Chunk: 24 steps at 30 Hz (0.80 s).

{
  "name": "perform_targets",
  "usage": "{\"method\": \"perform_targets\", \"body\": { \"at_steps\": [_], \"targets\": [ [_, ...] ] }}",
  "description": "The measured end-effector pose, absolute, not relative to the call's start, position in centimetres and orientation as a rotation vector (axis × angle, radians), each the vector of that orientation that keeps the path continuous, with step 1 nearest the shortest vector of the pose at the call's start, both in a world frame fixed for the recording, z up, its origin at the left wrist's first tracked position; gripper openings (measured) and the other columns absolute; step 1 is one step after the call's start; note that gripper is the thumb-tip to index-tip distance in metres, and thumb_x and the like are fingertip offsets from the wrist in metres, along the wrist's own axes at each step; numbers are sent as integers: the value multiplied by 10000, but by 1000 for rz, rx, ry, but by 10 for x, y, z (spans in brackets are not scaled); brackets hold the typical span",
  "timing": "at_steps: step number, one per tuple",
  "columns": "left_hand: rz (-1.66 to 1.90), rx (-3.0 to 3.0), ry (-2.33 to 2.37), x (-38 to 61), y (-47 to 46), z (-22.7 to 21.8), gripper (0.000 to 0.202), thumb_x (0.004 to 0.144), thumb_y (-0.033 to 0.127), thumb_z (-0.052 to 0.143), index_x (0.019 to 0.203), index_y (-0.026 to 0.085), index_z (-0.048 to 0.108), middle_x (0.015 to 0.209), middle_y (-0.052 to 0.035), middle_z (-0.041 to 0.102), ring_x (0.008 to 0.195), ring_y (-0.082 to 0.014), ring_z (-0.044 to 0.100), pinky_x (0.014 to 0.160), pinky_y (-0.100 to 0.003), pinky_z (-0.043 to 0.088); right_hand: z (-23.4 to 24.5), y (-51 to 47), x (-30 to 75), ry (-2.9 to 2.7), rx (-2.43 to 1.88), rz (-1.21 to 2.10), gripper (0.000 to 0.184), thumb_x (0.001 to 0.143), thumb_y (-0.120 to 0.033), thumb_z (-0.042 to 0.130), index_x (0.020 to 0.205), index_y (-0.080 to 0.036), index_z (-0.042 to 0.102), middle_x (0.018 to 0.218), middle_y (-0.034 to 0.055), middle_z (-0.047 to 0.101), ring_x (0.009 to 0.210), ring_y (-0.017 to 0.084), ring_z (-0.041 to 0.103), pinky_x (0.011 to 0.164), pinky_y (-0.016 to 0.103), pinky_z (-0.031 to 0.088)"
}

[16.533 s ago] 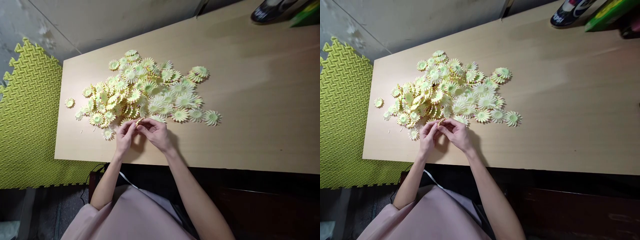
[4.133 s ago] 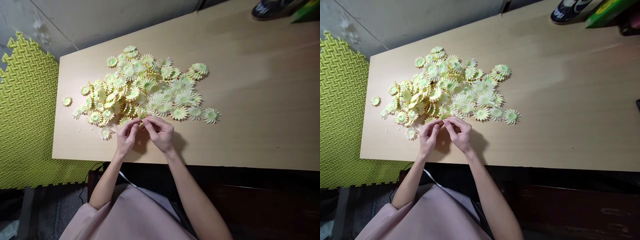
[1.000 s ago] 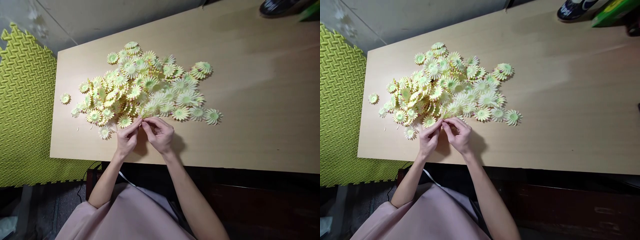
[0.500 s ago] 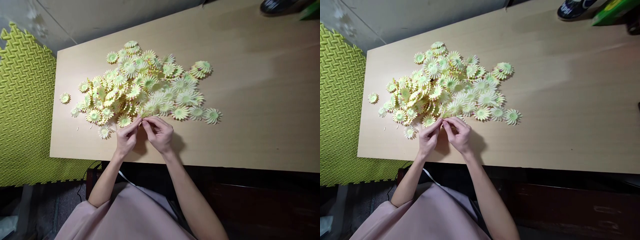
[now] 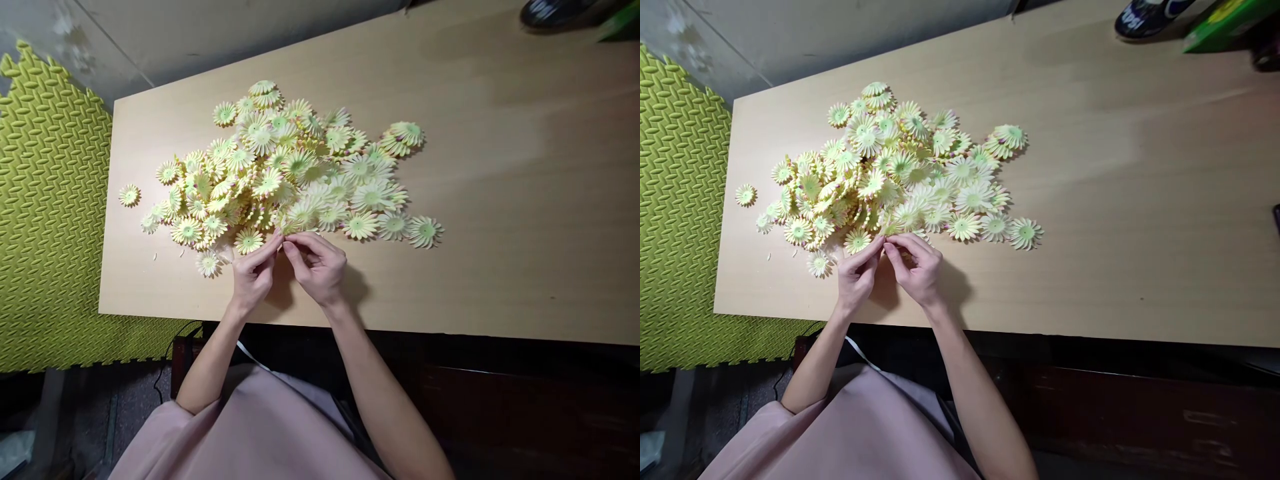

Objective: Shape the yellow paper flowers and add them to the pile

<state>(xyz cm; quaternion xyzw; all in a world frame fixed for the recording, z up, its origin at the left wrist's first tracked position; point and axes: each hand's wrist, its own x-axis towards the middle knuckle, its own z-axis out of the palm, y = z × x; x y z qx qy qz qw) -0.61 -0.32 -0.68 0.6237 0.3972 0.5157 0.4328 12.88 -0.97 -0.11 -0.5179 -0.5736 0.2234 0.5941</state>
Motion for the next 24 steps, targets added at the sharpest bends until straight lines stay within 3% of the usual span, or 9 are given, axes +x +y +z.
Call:
{"method": "perform_targets", "body": {
  "at_steps": [15, 24],
  "targets": [
    [1327, 1644, 936, -6, -2, -8, 431, 933, 70, 514, 1283, 259, 681, 1332, -26, 674, 1241, -190, 657, 1086, -327, 552, -4, -11, 130, -1349, -1205, 497, 89, 904, -245, 664, 918, -201, 741, 868, 69, 762, 788, 188, 727, 679, 301, 605],
    [1301, 1629, 978, -7, -3, -10, 389, 942, 109, 533, 1264, 254, 697, 1311, -36, 691, 1229, -206, 669, 1076, -367, 568, -4, -10, 130, -1351, -1199, 490, 86, 900, -214, 659, 921, -197, 741, 871, 69, 761, 783, 185, 728, 664, 293, 596]
  ]
}}
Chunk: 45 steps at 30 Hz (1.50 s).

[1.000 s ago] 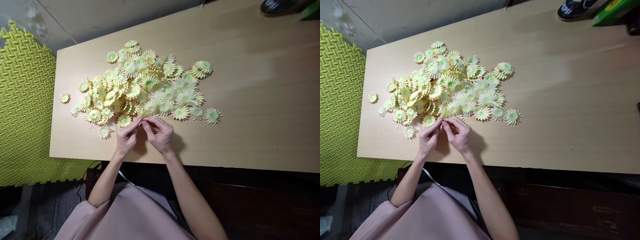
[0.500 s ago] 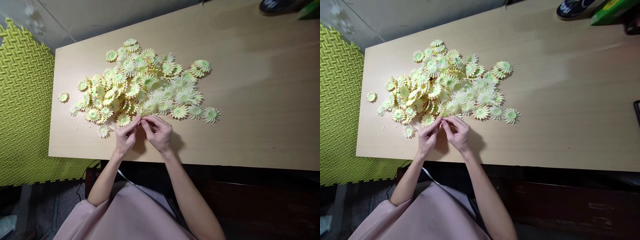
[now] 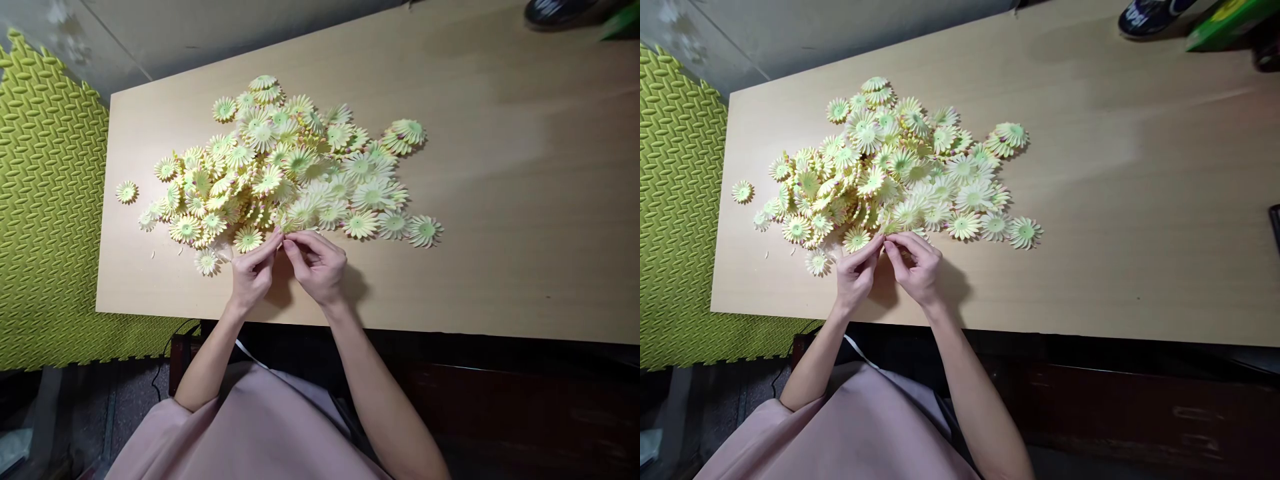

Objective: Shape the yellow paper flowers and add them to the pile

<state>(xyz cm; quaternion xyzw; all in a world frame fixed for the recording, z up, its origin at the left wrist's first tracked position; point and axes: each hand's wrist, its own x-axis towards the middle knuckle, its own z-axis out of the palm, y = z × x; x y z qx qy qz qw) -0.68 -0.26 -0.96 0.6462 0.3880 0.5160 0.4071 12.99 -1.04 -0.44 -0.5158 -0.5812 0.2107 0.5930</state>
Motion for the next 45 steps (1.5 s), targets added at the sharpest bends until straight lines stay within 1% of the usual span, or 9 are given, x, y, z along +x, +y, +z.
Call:
{"method": "perform_targets", "body": {
  "at_steps": [7, 13, 18, 24, 30, 33, 37, 40, 45],
  "targets": [
    [1324, 1545, 1019, -3, -5, -3, 311, 915, 173, 637, 1211, 200, 729, 1254, -79, 728, 1158, -212, 713, 1033, -351, 596, -3, -11, 130, -1379, -1206, 472, 99, 910, -206, 631, 912, -188, 728, 849, 72, 753, 768, 180, 722, 672, 295, 597],
    [1367, 1401, 1146, 2, -7, 4, 180, 888, 266, 708, 1022, 161, 767, 1003, -82, 799, 901, -170, 772, 839, -281, 646, -6, -14, 130, -1446, -1230, 432, 78, 901, -211, 629, 906, -211, 707, 829, 50, 743, 730, 173, 713, 624, 284, 587],
    [1357, 1301, 1168, 1, -7, 8, 177, 940, 325, 640, 971, 159, 696, 948, -75, 780, 866, -142, 759, 775, -244, 625, -5, -16, 132, -1430, -1205, 430, 59, 881, -191, 644, 905, -203, 697, 850, 59, 741, 719, 169, 715, 568, 267, 580],
    [1305, 1088, 1101, -1, -8, 10, 272, 955, 443, 597, 922, 174, 573, 969, -102, 783, 836, -165, 764, 722, -274, 620, 1, -26, 153, -1380, -1282, 392, 65, 876, -188, 642, 894, -202, 703, 858, 65, 745, 812, 197, 728, 661, 322, 622],
    [1323, 1134, 1139, -22, -5, 31, 183, 995, 365, 546, 960, 186, 550, 961, -94, 785, 710, -119, 725, 605, -215, 555, 0, -40, 211, -1212, -1495, 192, 113, 884, -282, 658, 880, -181, 711, 857, 75, 733, 752, 209, 730, 622, 344, 634],
    [1254, 1430, 1154, -28, 9, 43, 155, 975, 293, 583, 1003, 162, 661, 950, -87, 778, 759, -119, 719, 691, -234, 590, 6, -41, 231, -1340, -1605, 78, 114, 886, -274, 666, 918, -185, 729, 886, 75, 752, 778, 219, 739, 671, 366, 648],
    [1208, 2101, 952, -17, 45, 42, 133, 935, 201, 627, 999, 159, 736, 890, -76, 770, 771, -131, 705, 719, -262, 596, 19, -35, 224, -1653, -1570, 27, 155, 875, -211, 688, 1019, -217, 745, 995, 84, 769, 878, 234, 743, 777, 401, 654],
    [1202, 2317, 805, -7, 70, 32, 230, 939, 217, 632, 1135, 130, 717, 841, -86, 756, 691, -121, 684, 636, -238, 585, 28, -28, 200, -1794, -1525, 36, 356, 886, -219, 680, 1241, -241, 679, 1157, 112, 734, 1053, 278, 710, 915, 486, 623],
    [1335, 2237, 744, -13, 88, 23, 304, 936, 166, 619, 1234, 183, 678, 1073, -90, 774, 862, -116, 740, 747, -219, 624, 29, -18, 160, -2064, -1640, 147, 604, 904, -310, 664, 1481, -297, 485, 1641, 115, 337, 1461, 384, 381, 1124, 637, 435]
  ]
}}
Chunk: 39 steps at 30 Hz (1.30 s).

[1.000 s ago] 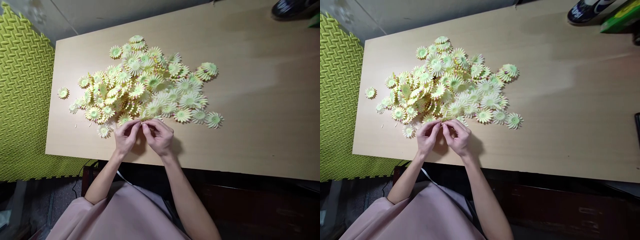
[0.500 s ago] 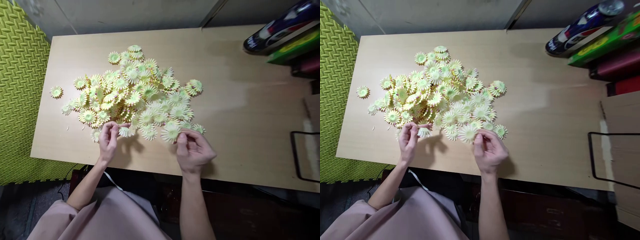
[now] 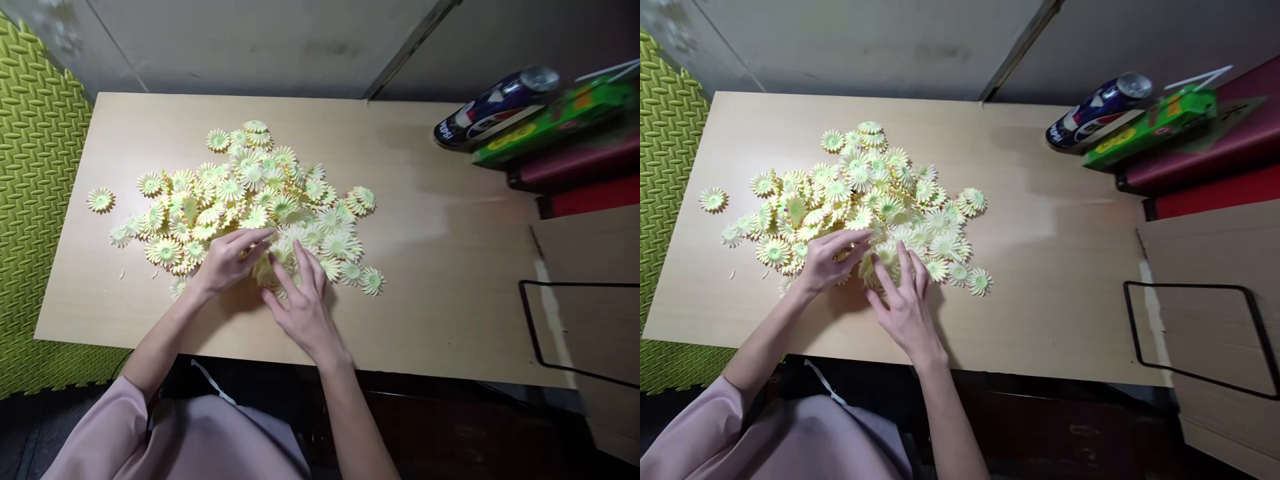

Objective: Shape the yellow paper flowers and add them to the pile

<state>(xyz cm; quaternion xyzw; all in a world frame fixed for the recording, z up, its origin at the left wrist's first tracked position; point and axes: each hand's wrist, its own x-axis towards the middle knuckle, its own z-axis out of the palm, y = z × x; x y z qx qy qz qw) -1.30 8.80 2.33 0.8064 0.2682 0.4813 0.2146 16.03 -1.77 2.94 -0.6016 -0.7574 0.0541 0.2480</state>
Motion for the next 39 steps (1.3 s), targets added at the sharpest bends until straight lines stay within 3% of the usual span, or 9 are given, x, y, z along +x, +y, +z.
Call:
{"method": "perform_targets", "body": {
  "at_steps": [3, 8, 15, 20, 24, 27, 32, 36, 39],
  "targets": [
    [1440, 2168, 835, -21, 87, 22, 276, 917, 143, 629, 1185, 165, 693, 1031, -83, 783, 879, -133, 750, 756, -235, 640, 22, -15, 161, -2174, -1702, 135, 510, 920, -287, 638, 1423, -275, 557, 1680, 106, 254, 1486, 400, 338, 1128, 646, 413],
    [1480, 2244, 781, -19, 79, 19, 288, 900, 81, 629, 1178, 145, 671, 1029, -87, 772, 930, -127, 745, 808, -223, 636, 7, -19, 199, -2114, -1623, -94, 339, 903, -106, 600, 1209, -213, 699, 1452, 148, 583, 1316, 323, 556, 1039, 541, 541],
    [1325, 2435, 722, -9, 67, 5, 242, 927, 131, 615, 1163, 146, 664, 1023, -112, 765, 915, -153, 737, 832, -263, 628, 2, -20, 251, -1834, -1669, -233, 392, 843, -55, 562, 1141, -251, 723, 1312, 121, 680, 1194, 321, 654, 990, 552, 571],
    [1226, 2474, 702, -8, 66, 1, 274, 923, 108, 599, 1193, 126, 644, 1051, -136, 755, 934, -178, 729, 811, -292, 633, 15, -18, 250, -1791, -1811, -103, 462, 860, -164, 539, 1306, -236, 634, 1560, 139, 468, 1418, 393, 460, 1119, 684, 398],
    [1178, 2441, 726, -10, 67, 0, 280, 939, 125, 582, 1211, 146, 643, 1077, -136, 748, 948, -174, 726, 823, -297, 630, 14, -16, 235, -1954, -1998, 111, 656, 927, -389, 565, 1547, -330, 358, 1704, 106, 174, 1541, 445, 208, 1128, 801, 223],
    [1189, 2423, 717, -11, 67, 0, 270, 938, 128, 590, 1202, 142, 643, 1067, -138, 747, 926, -171, 727, 800, -286, 626, 4, -10, 237, -2012, -2071, 97, 693, 941, -457, 558, 1575, -352, 298, 1706, 112, 161, 1548, 448, 176, 1134, 793, 213],
    [1208, 2414, 709, -12, 67, 1, 282, 942, 126, 578, 1216, 146, 642, 1060, -142, 752, 946, -174, 730, 818, -292, 623, 5, -3, 265, -1846, -2178, -32, 601, 928, -503, 568, 1490, -319, 462, 1688, 142, 194, 1520, 493, 202, 1082, 846, 188],
    [1209, 2378, 706, -12, 67, 1, 286, 941, 136, 578, 1218, 151, 650, 1067, -150, 755, 956, -176, 735, 845, -303, 625, 27, 10, 279, -1720, -2053, -8, 465, 862, -548, 652, 1220, -250, 663, 1651, 168, 277, 1524, 523, 138, 1070, 835, 218],
    [1253, 2380, 692, -11, 68, -1, 287, 932, 123, 586, 1209, 157, 650, 1059, -140, 759, 934, -167, 738, 838, -288, 622, 37, 40, 290, -1604, -2022, 1, 360, 896, -504, 624, 1128, -234, 675, 1507, 170, 498, 1457, 453, 363, 1106, 750, 297]
  ]
}}
